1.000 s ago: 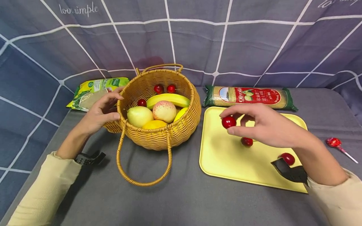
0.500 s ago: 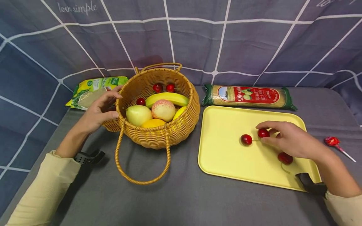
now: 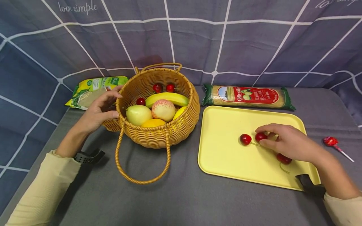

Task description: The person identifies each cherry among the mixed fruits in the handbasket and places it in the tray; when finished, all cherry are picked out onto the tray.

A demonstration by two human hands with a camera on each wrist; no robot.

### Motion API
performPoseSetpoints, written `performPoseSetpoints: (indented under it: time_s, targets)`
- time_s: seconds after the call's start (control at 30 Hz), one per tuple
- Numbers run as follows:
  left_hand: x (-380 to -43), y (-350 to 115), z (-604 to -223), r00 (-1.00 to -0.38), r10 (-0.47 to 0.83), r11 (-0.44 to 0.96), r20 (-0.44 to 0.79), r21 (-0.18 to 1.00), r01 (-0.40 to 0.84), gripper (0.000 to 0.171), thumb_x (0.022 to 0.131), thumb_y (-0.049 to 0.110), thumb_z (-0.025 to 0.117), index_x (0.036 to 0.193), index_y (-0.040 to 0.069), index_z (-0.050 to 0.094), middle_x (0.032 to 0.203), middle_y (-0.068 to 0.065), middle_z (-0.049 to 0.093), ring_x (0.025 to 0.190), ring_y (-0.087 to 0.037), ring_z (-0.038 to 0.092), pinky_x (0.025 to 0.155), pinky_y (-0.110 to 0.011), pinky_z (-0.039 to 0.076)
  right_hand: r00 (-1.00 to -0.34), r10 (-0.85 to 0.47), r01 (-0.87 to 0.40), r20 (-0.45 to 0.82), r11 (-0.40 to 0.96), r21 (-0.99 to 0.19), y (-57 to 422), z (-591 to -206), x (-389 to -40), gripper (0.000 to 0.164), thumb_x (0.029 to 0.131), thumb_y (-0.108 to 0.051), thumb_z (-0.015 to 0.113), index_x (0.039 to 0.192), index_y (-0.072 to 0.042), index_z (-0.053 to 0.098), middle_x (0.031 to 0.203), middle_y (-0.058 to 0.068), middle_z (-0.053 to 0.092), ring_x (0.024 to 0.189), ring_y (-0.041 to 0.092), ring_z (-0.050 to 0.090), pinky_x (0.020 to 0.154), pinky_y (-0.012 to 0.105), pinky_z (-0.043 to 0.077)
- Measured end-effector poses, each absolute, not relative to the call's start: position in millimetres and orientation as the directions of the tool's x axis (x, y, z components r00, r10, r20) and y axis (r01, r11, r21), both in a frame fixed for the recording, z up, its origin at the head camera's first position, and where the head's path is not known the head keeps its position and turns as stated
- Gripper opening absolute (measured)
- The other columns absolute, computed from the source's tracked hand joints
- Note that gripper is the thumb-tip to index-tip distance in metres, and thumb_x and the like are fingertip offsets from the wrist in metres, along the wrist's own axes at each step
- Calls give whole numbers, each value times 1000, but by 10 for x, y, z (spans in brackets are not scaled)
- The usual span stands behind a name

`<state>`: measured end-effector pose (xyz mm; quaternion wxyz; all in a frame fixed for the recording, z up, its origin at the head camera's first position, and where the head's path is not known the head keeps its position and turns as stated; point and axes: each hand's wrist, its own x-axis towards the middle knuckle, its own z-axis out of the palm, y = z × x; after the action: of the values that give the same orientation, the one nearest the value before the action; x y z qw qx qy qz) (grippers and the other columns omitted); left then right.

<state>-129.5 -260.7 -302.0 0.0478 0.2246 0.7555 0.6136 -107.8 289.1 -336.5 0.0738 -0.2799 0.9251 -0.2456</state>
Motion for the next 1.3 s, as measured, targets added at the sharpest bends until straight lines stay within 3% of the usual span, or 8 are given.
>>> performPoseSetpoints:
  time_s: [0.2, 0.33, 0.47, 0.63, 0.83, 1.17, 1.3]
  targets:
    - [-1292, -2596, -3019, -892, 402, 145, 206, 948, 284, 40, 82, -7, 60, 117, 10, 50, 148, -5, 23, 131, -29, 27, 100, -45, 27, -873, -457, -485, 171, 771, -413, 2757, -3148, -1113, 25, 79, -10, 70, 103, -16, 65, 89, -7, 62, 73, -1, 52, 58, 15, 39]
    - [-1290, -2593, -3015, -895, 394, 128, 208, 952, 278, 38, 82, -4, 62, 116, 9, 51, 147, -4, 24, 131, -28, 27, 100, -48, 25, -874, -418, -486, 247, 739, -466, 2485, -2902, -1174, 23, 81, -13, 70, 101, -23, 65, 88, -10, 62, 77, -1, 52, 63, 15, 39]
    - [-1286, -2604, -3013, -895, 393, 125, 210, 952, 278, 38, 83, -2, 63, 117, 9, 51, 147, -4, 24, 131, -28, 26, 101, -49, 24, -816, -478, -576, 325, 619, -535, 2047, -2640, -1270, 25, 80, -10, 70, 101, -22, 66, 93, -11, 63, 83, 1, 55, 70, 13, 39]
    - [-1285, -2602, -3014, -892, 400, 138, 210, 949, 285, 39, 82, -4, 62, 117, 10, 50, 148, -5, 23, 131, -29, 26, 100, -48, 25, -666, -615, -725, 422, 403, -558, 1388, -2365, -1440, 20, 80, -8, 69, 99, -13, 66, 92, -10, 62, 82, 5, 55, 72, 22, 43]
    - [-1293, -2610, -3035, -896, 387, 149, 218, 944, 294, 40, 81, -7, 62, 116, 9, 51, 147, -6, 25, 130, -30, 29, 100, -44, 28, -628, -724, -674, 285, 323, -664, 668, -2262, -1698, 24, 83, -12, 64, 107, -8, 62, 103, -3, 59, 89, 9, 58, 76, 27, 46]
    - [-1289, -2613, -3046, -890, 400, 143, 218, 945, 296, 41, 80, -7, 62, 116, 8, 50, 147, -6, 25, 128, -35, 29, 97, -39, 32, -631, -775, -701, 35, 549, -456, 158, -2398, -2142, 39, 85, -17, 58, 120, -2, 54, 119, 9, 55, 113, 22, 48, 96, 34, 33]
    - [-1287, -2618, -3026, -888, 402, 137, 222, 945, 298, 41, 80, -8, 61, 116, 8, 50, 147, -7, 24, 128, -34, 30, 97, -37, 33, -618, -782, -685, -75, 583, -437, 67, -2456, -2192, 43, 84, -19, 56, 123, -1, 51, 117, 12, 54, 105, 23, 47, 91, 34, 35]
